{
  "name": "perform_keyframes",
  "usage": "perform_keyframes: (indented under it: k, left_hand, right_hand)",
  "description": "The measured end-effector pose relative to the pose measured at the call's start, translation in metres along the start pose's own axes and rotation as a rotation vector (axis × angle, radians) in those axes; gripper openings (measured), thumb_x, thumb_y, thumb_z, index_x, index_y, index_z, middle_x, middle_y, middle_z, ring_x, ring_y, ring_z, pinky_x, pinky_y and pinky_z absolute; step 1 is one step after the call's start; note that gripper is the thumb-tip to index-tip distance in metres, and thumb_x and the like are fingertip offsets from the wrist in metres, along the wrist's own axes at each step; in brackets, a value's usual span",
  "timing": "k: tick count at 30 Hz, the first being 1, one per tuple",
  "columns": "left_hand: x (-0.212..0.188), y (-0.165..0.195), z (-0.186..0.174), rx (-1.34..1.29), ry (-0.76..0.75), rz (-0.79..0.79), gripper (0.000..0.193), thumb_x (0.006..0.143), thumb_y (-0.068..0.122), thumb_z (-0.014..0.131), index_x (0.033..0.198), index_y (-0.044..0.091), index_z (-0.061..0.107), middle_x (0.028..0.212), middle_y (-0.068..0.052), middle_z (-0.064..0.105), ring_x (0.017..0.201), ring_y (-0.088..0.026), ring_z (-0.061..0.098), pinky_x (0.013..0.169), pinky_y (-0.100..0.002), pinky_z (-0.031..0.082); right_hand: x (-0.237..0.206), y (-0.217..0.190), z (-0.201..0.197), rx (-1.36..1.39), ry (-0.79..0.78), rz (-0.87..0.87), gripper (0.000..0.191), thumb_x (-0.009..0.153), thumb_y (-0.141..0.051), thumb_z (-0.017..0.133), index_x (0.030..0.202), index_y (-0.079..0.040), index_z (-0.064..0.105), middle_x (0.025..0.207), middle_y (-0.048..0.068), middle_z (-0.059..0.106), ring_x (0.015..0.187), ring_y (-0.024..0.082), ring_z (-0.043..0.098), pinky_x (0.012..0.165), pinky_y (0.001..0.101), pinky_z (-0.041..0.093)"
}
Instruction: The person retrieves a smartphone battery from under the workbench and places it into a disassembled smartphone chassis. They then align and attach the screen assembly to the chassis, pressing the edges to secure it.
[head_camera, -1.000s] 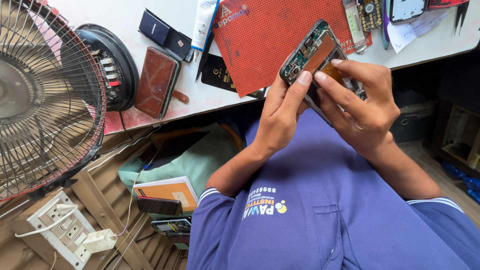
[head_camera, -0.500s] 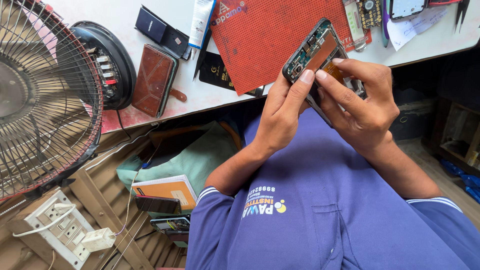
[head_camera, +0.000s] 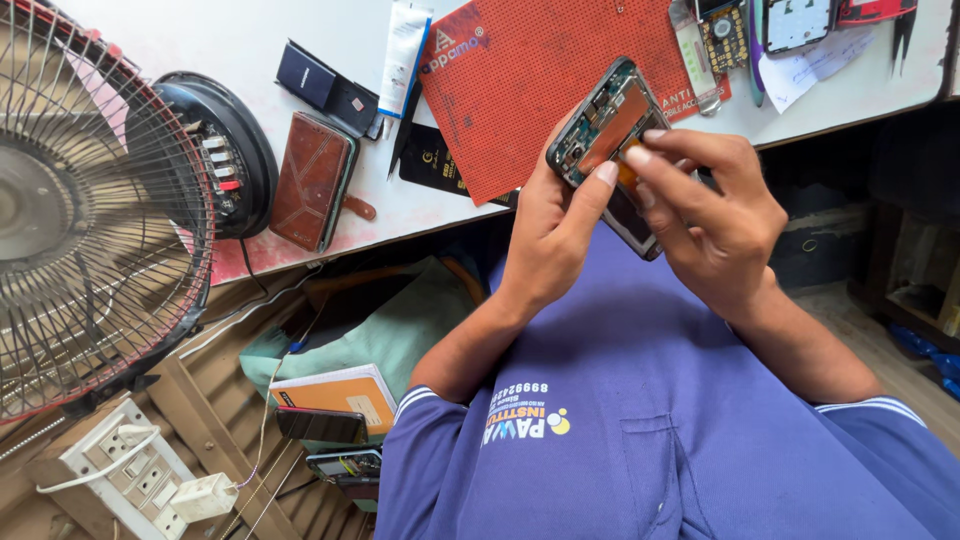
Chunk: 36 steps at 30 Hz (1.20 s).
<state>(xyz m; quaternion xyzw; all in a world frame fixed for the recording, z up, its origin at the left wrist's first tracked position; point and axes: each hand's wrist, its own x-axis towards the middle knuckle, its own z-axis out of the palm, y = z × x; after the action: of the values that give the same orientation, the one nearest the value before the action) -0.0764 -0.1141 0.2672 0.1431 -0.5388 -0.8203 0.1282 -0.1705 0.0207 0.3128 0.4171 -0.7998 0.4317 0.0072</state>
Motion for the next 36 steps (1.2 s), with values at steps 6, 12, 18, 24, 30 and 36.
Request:
perform_keyframes:
  k: [6,12,18,24,30,36]
  left_hand:
    - [-0.006,0.015,0.007,0.141,-0.054,0.027,0.041,0.117,0.005,0.051,0.156,-0.003,0.040,0.144,-0.012,0.060,0.133,-0.014,0.059,0.118,-0.028,0.048]
    - [-0.005,0.019,0.013,0.126,-0.075,0.037,0.039,0.118,0.004,0.050,0.155,-0.003,0.040,0.145,-0.011,0.058,0.133,-0.014,0.059,0.118,-0.028,0.049]
    - [-0.005,0.018,0.013,0.143,-0.075,0.026,0.040,0.117,0.004,0.050,0.156,-0.001,0.039,0.141,-0.011,0.062,0.130,-0.013,0.061,0.116,-0.026,0.050]
    - [-0.006,0.020,0.017,0.266,-0.012,0.021,0.041,0.115,0.006,0.053,0.153,0.001,0.042,0.124,-0.010,0.070,0.112,-0.010,0.066,0.101,-0.024,0.055]
    - [0.002,0.018,0.017,0.360,0.065,-0.089,0.047,0.110,0.011,0.057,0.154,0.002,0.047,0.089,-0.001,0.065,0.074,-0.003,0.053,0.067,-0.022,0.050]
    - [0.010,0.015,0.008,0.228,0.057,-0.119,0.044,0.109,0.008,0.058,0.151,0.000,0.050,0.100,-0.003,0.065,0.087,-0.004,0.055,0.078,-0.022,0.051]
  right_hand:
    - [-0.003,0.001,-0.003,0.012,0.070,0.030,0.024,0.093,0.005,0.082,0.114,0.001,0.072,0.112,0.013,0.068,0.099,0.029,0.071,0.086,0.0362,0.059]
    - [-0.006,0.004,-0.003,-0.013,0.099,-0.015,0.023,0.100,0.005,0.082,0.120,-0.002,0.072,0.116,0.012,0.068,0.101,0.024,0.071,0.082,0.0308,0.060]
    - [-0.007,0.005,-0.002,-0.074,0.108,-0.054,0.025,0.096,0.008,0.082,0.118,0.001,0.073,0.113,0.013,0.068,0.099,0.026,0.069,0.085,0.0357,0.060]
    - [-0.013,0.013,0.001,-0.170,0.068,-0.175,0.031,0.099,0.008,0.085,0.128,0.002,0.074,0.120,0.011,0.066,0.106,0.027,0.067,0.086,0.0354,0.057]
    - [-0.019,0.019,0.006,-0.186,0.024,-0.168,0.030,0.101,0.007,0.084,0.130,0.004,0.074,0.124,0.013,0.066,0.108,0.027,0.066,0.091,0.0366,0.056]
    - [-0.004,0.014,-0.002,-0.127,-0.037,-0.098,0.029,0.096,0.003,0.085,0.124,0.001,0.076,0.125,0.010,0.066,0.111,0.027,0.063,0.094,0.0371,0.053]
